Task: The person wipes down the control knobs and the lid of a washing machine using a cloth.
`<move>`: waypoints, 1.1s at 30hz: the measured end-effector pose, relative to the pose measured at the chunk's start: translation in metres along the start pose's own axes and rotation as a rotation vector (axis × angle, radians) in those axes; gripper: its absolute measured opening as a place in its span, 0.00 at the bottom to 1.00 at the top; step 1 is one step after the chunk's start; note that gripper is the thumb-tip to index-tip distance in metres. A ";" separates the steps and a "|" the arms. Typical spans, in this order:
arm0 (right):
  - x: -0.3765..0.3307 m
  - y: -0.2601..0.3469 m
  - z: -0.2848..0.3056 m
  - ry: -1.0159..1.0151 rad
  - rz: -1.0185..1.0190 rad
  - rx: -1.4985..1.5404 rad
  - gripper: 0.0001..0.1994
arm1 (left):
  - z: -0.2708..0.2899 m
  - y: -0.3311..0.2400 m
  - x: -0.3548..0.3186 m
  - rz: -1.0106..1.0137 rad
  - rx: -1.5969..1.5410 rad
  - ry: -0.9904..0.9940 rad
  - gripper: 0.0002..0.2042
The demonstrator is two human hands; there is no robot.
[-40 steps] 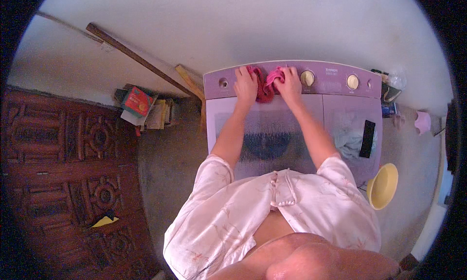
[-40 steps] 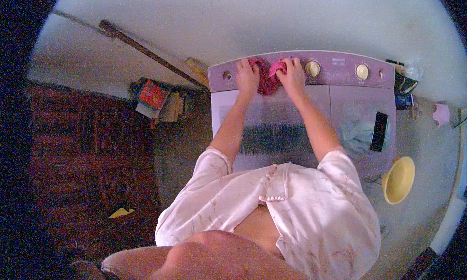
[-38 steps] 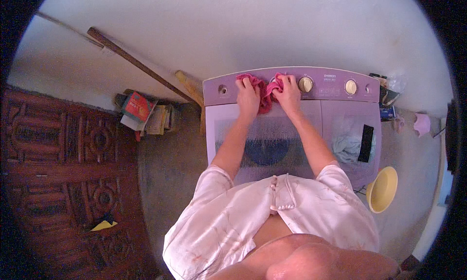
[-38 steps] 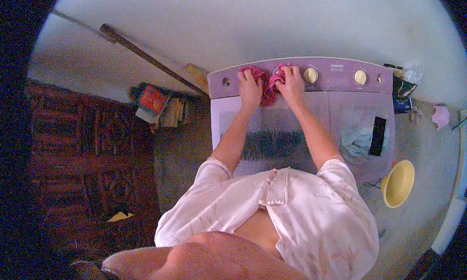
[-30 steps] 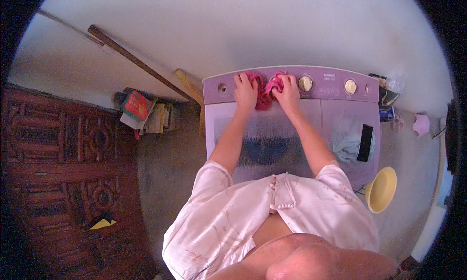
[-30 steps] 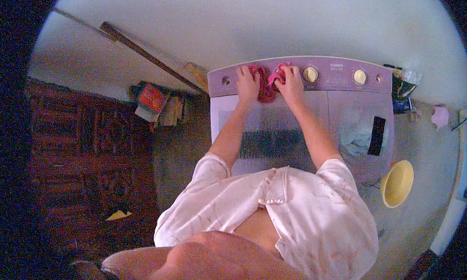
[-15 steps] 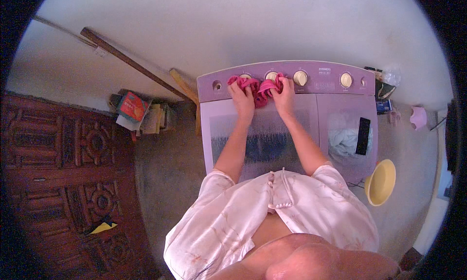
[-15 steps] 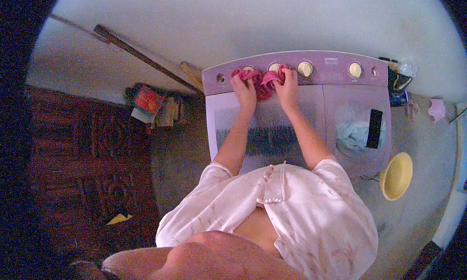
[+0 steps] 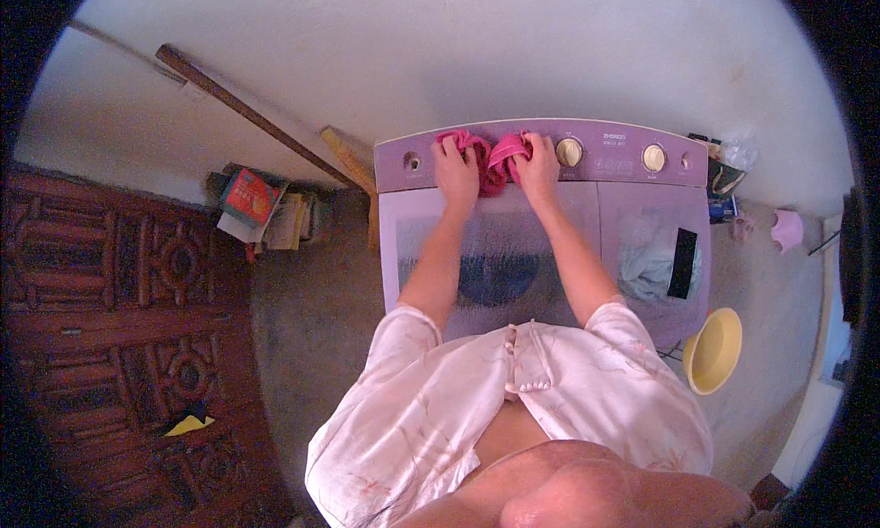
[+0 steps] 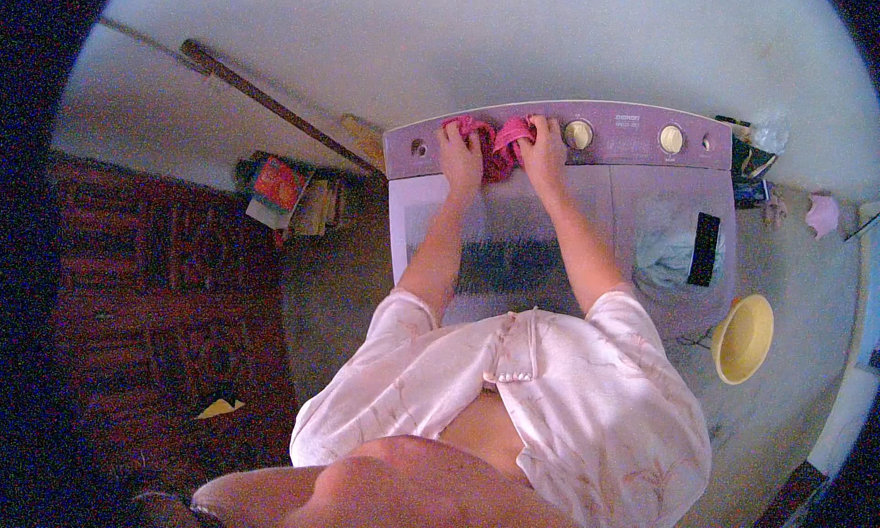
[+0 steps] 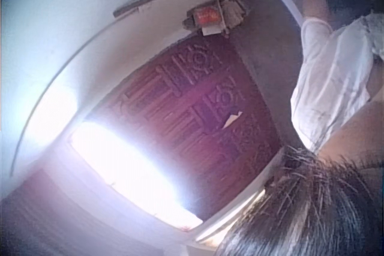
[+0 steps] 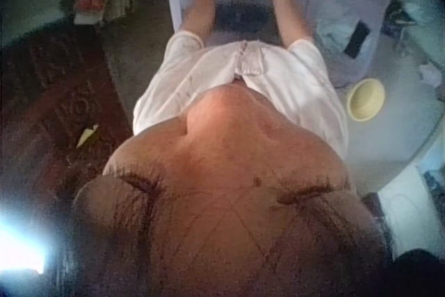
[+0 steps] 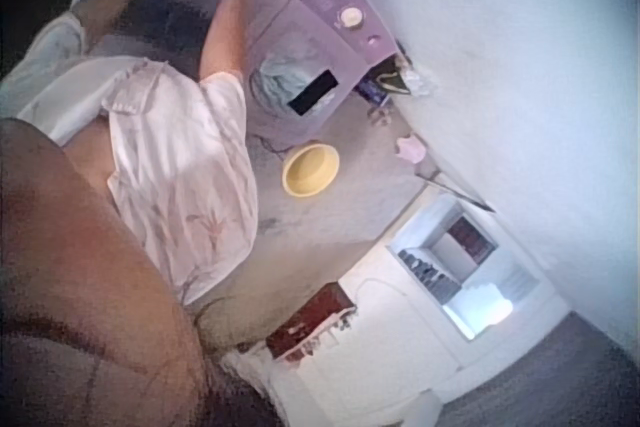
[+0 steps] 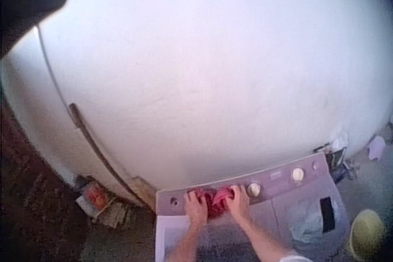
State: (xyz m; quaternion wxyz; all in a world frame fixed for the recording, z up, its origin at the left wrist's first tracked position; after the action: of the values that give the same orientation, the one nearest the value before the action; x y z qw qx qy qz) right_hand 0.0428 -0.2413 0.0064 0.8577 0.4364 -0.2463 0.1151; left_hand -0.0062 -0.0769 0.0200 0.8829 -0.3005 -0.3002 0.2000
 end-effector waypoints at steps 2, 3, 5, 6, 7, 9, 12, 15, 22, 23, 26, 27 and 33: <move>-0.012 0.008 0.005 -0.001 -0.018 0.005 0.21 | 0.000 0.002 -0.016 0.043 -0.037 -0.032 0.18; -0.015 0.013 0.007 0.002 -0.035 0.016 0.23 | 0.003 0.002 -0.021 -0.042 -0.050 -0.096 0.17; -0.015 0.017 0.008 0.025 -0.036 -0.023 0.23 | 0.008 -0.003 -0.020 -0.127 -0.062 -0.162 0.17; -0.014 0.019 0.007 0.050 -0.036 -0.060 0.24 | 0.008 -0.005 -0.017 -0.135 -0.007 -0.087 0.17; -0.010 0.018 0.008 0.050 -0.035 -0.060 0.24 | 0.009 -0.008 -0.015 -0.143 0.046 -0.012 0.18; 0.005 0.016 0.003 0.152 -0.104 -0.197 0.18 | 0.008 -0.013 0.001 -0.058 0.089 0.087 0.17; 0.021 -0.014 -0.006 0.176 -0.023 -0.237 0.22 | -0.002 -0.015 0.021 0.027 0.115 0.198 0.16; 0.011 -0.014 -0.010 0.105 -0.032 -0.023 0.22 | -0.007 0.013 0.017 0.024 0.058 0.125 0.17; -0.026 0.007 0.000 -0.069 -0.112 0.137 0.26 | -0.001 0.014 -0.029 -0.010 -0.188 -0.097 0.24; -0.023 0.008 -0.001 -0.068 -0.107 0.141 0.26 | -0.002 0.014 -0.029 -0.009 -0.187 -0.103 0.24; -0.016 0.011 -0.002 -0.117 0.020 0.035 0.26 | 0.000 0.011 -0.027 -0.066 -0.166 -0.138 0.25; -0.011 0.013 -0.004 -0.087 0.115 -0.008 0.22 | 0.000 0.010 -0.024 -0.066 -0.134 -0.123 0.24; 0.015 0.004 -0.010 0.017 0.172 0.019 0.16 | 0.004 -0.005 0.009 -0.141 0.033 0.026 0.19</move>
State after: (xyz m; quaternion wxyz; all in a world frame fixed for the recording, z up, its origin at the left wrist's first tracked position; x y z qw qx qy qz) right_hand 0.0569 -0.2313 0.0119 0.8425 0.4209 -0.2745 0.1942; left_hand -0.0011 -0.0741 0.0293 0.9035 -0.2666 -0.3056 0.1386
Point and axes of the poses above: each hand's wrist, its own x-axis towards the middle knuckle, its own z-axis out of the back of the hand, y = z × x, the point moved 2 cm from there along x, towards the middle knuckle, and after that the axes turned 4 degrees about -y, right-handed, at the moved point
